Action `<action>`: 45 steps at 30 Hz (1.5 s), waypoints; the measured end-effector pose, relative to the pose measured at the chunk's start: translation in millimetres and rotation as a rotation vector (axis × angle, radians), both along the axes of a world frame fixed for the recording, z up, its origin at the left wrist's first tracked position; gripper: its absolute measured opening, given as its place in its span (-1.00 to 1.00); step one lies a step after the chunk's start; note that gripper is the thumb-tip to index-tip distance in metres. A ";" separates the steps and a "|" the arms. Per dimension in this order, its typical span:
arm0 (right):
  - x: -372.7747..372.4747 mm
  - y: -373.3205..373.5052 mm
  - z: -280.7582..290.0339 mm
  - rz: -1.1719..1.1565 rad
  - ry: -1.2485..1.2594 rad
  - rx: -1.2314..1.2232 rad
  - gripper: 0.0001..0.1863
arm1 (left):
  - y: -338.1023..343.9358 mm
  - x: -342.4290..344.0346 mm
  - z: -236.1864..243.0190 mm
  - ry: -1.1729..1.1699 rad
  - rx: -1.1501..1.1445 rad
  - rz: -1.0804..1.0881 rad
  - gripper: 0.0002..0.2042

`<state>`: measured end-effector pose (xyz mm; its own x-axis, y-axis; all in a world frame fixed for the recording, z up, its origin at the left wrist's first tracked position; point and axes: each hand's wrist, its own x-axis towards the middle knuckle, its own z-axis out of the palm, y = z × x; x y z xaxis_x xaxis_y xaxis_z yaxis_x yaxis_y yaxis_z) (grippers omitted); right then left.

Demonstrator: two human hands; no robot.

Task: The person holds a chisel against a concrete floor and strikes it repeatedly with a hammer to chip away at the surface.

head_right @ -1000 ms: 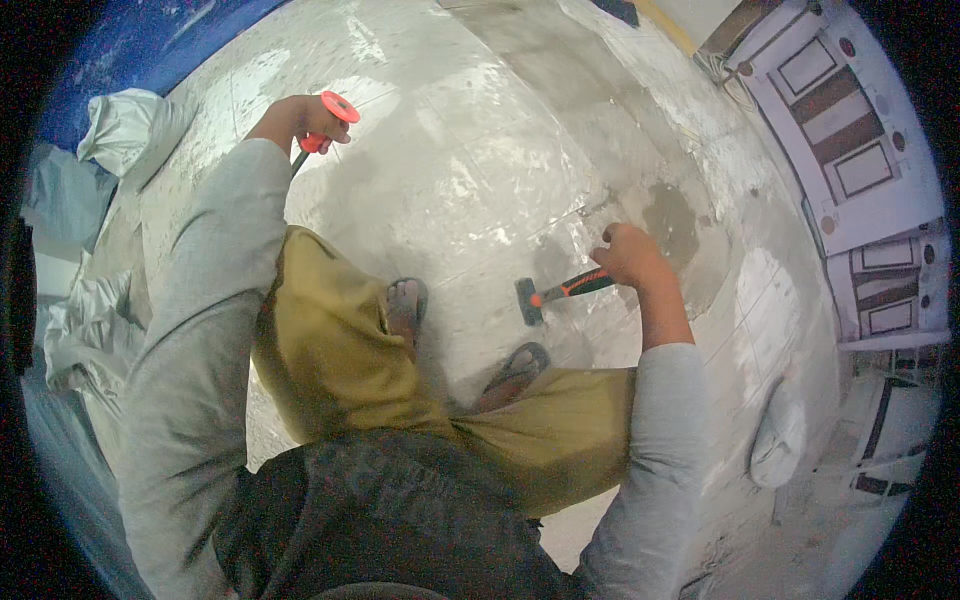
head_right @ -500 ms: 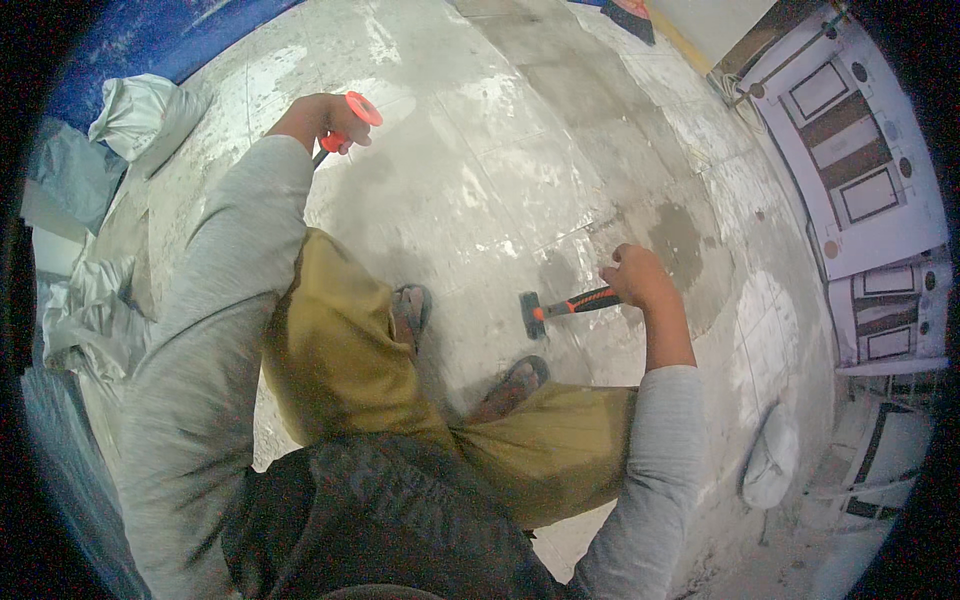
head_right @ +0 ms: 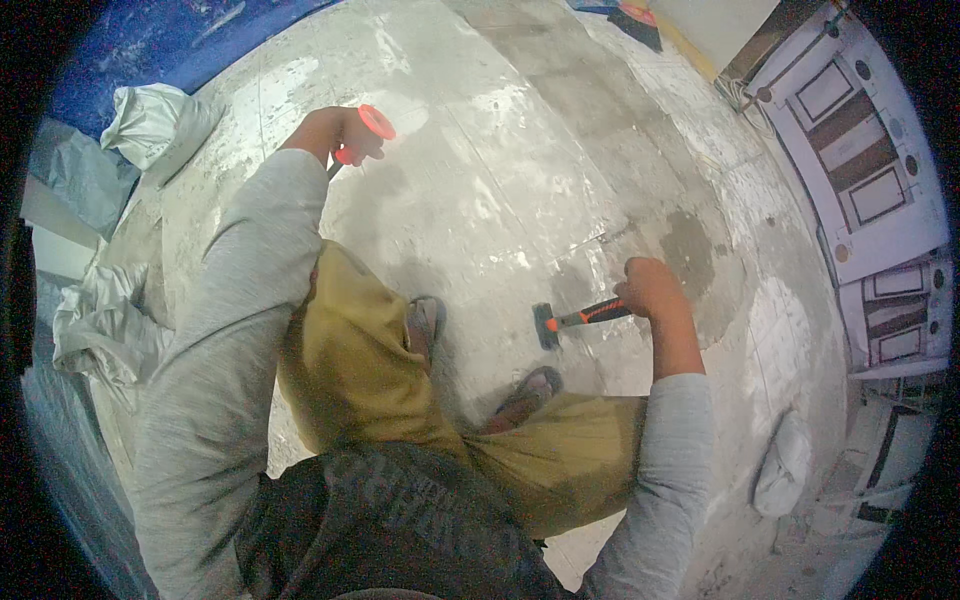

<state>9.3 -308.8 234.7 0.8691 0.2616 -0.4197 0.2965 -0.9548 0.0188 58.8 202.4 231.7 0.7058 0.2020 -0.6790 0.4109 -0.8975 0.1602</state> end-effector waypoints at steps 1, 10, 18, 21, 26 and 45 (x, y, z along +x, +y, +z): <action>-0.9 0.4 0.1 -0.003 -0.011 0.015 -0.59 | -0.2 -1.3 0.9 -0.009 -0.004 0.004 -0.77; 9.7 -11.4 -16.6 -0.009 -0.076 0.138 -0.67 | -8.6 -27.8 -2.2 -0.460 -0.280 0.159 -0.77; 19.0 -27.5 -29.9 0.001 -0.125 0.126 -0.59 | -107.4 -3.6 36.6 -0.364 -0.122 -0.204 -0.68; 15.8 -16.1 -23.9 -0.013 -0.119 0.118 -0.59 | -126.4 20.8 7.3 -0.529 -0.064 -0.246 -0.68; 10.8 -48.7 -21.3 -0.059 -0.138 0.100 -0.61 | -225.0 55.6 -39.4 -0.857 -0.256 -0.216 -0.80; 13.6 -34.7 -33.5 0.078 -0.256 0.067 -0.75 | -262.9 39.9 38.3 -0.006 -0.287 -0.444 -0.70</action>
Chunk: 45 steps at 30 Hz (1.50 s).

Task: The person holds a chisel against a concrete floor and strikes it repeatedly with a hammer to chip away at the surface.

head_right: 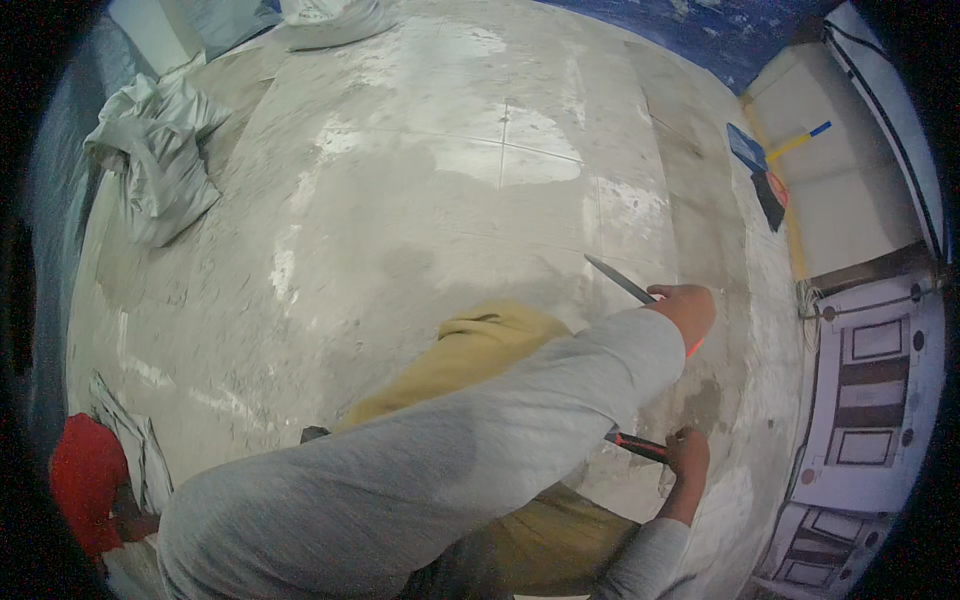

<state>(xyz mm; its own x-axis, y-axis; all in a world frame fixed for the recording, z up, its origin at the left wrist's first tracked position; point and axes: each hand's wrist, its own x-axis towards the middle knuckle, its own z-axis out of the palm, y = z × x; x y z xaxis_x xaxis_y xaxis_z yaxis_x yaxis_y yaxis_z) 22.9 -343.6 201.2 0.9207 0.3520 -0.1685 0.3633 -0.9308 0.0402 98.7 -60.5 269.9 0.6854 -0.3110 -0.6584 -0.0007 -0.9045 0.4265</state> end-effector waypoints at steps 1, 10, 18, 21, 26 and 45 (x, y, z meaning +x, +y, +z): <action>-2.8 -10.1 5.5 -0.025 -0.014 -0.006 -0.75 | -5.4 -6.2 14.6 0.020 -0.004 -0.040 -0.71; -8.5 15.4 9.5 0.009 0.087 -0.186 -0.71 | -8.0 -33.9 17.2 -0.516 -0.122 0.442 -0.71; -20.0 13.7 11.7 0.132 0.232 -0.129 -0.57 | -4.9 -37.7 -1.0 -0.673 -0.150 0.673 -0.70; -27.8 14.9 23.1 0.087 0.296 -0.098 -0.51 | -13.9 -27.2 -6.8 -0.648 -0.021 0.684 -0.63; -25.9 29.5 13.5 0.000 0.247 -0.229 -0.53 | 17.5 -18.0 -38.0 -0.642 -0.220 0.268 -0.77; -70.1 30.6 -19.6 -0.076 0.527 -0.479 -0.63 | 136.8 -22.4 -53.4 -0.247 0.277 0.149 -0.65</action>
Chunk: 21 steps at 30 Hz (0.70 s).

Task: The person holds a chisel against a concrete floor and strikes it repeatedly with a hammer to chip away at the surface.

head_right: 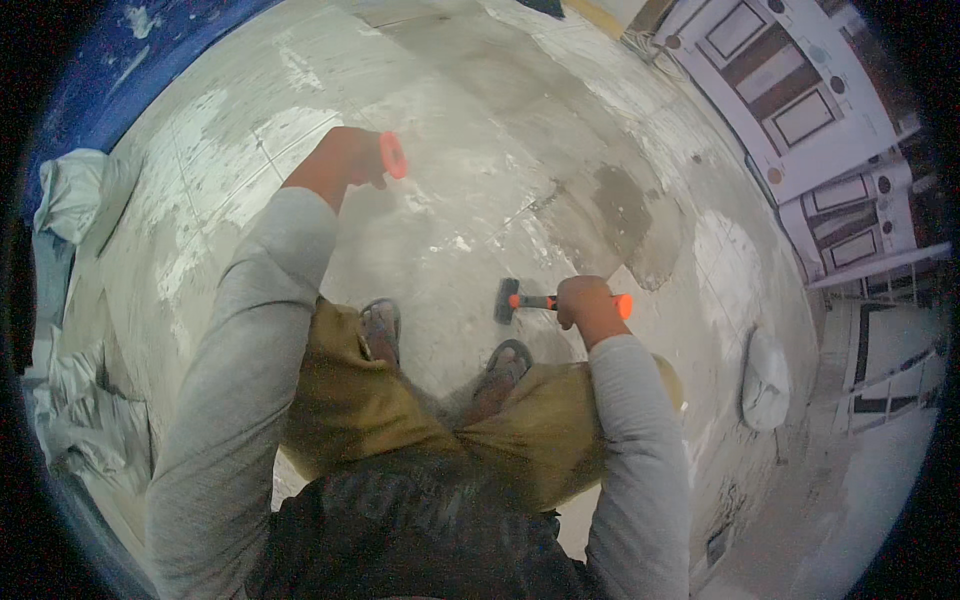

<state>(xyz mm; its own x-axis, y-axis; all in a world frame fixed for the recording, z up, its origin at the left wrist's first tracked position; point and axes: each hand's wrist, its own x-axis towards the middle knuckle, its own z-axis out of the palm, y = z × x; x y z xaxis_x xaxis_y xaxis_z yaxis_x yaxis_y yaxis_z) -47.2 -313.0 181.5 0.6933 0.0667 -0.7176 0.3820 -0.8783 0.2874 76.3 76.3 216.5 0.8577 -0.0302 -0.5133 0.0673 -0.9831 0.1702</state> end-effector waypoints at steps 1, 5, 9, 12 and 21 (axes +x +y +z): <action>-2.8 -0.3 -7.9 0.001 -0.007 -0.045 -0.63 | -9.2 -4.0 1.7 0.032 -0.008 0.026 -0.66; -5.4 -4.7 -39.9 0.038 -0.063 -0.013 -0.73 | -31.9 -20.1 25.5 0.082 0.042 -0.005 -0.70; -9.0 -7.4 -53.8 0.067 -0.152 0.068 -0.80 | -34.8 -9.1 -17.3 0.078 -0.097 -0.086 -0.72; -10.1 5.9 -44.0 0.053 -0.132 0.103 -0.80 | -29.4 -2.8 -96.8 -0.026 -0.222 -0.142 -0.70; -25.8 1.1 -46.9 -0.299 -0.085 0.322 -0.77 | -67.6 -13.4 -179.6 -0.434 -0.663 0.082 -0.58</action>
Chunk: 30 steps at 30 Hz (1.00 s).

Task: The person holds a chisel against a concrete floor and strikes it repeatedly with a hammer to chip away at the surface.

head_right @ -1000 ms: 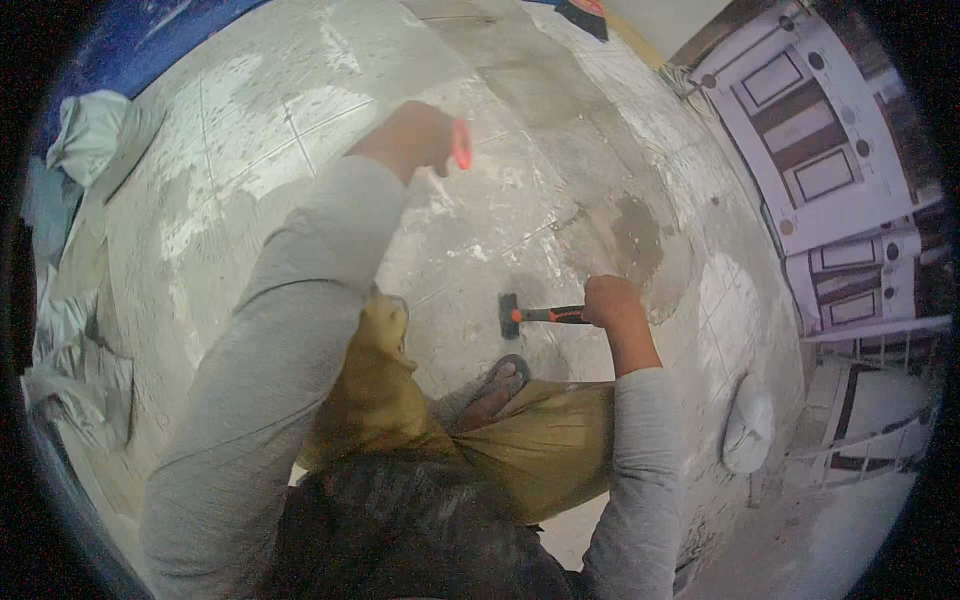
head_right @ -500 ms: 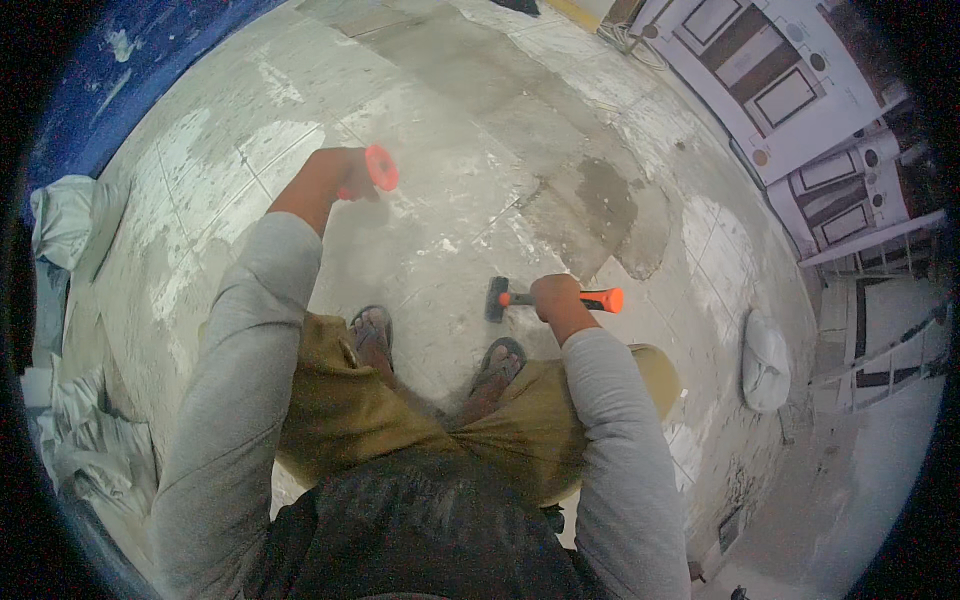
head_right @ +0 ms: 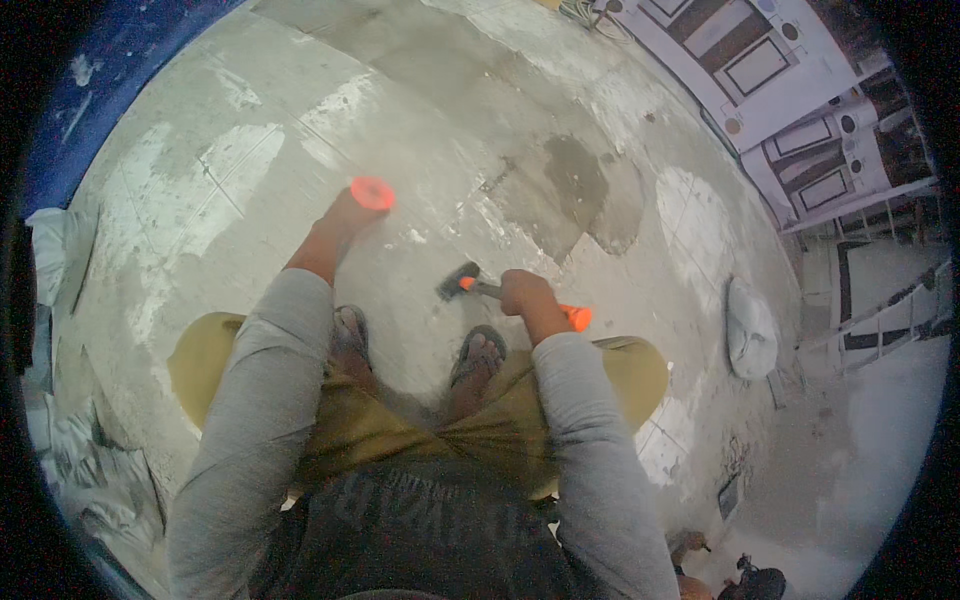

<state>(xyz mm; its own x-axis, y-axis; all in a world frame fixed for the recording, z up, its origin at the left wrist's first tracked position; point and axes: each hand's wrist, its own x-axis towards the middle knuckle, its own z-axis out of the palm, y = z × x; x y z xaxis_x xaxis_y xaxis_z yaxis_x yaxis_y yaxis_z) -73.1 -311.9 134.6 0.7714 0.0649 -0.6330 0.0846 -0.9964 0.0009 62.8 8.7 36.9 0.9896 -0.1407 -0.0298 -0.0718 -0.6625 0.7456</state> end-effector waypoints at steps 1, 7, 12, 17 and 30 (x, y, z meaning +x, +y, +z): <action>-8.5 4.2 -8.7 -0.029 -0.051 0.053 -0.78 | 2.4 4.7 -2.8 -0.053 -0.023 0.047 -0.59; -82.4 49.3 -109.4 -0.519 -0.037 0.420 -0.68 | -9.5 7.2 -0.9 -0.161 -0.044 0.264 -0.61; -73.5 99.4 -36.9 -0.883 0.263 0.700 -0.68 | -7.5 3.1 -11.8 -0.210 -0.240 0.438 -0.67; -74.4 94.9 -72.7 -1.336 0.378 1.261 -0.74 | -22.5 -4.6 -38.2 -0.170 -0.359 0.380 -0.67; -59.4 105.3 -112.0 -0.399 -0.125 0.583 -0.73 | -2.9 -15.9 -51.5 -0.197 -0.524 0.580 -0.63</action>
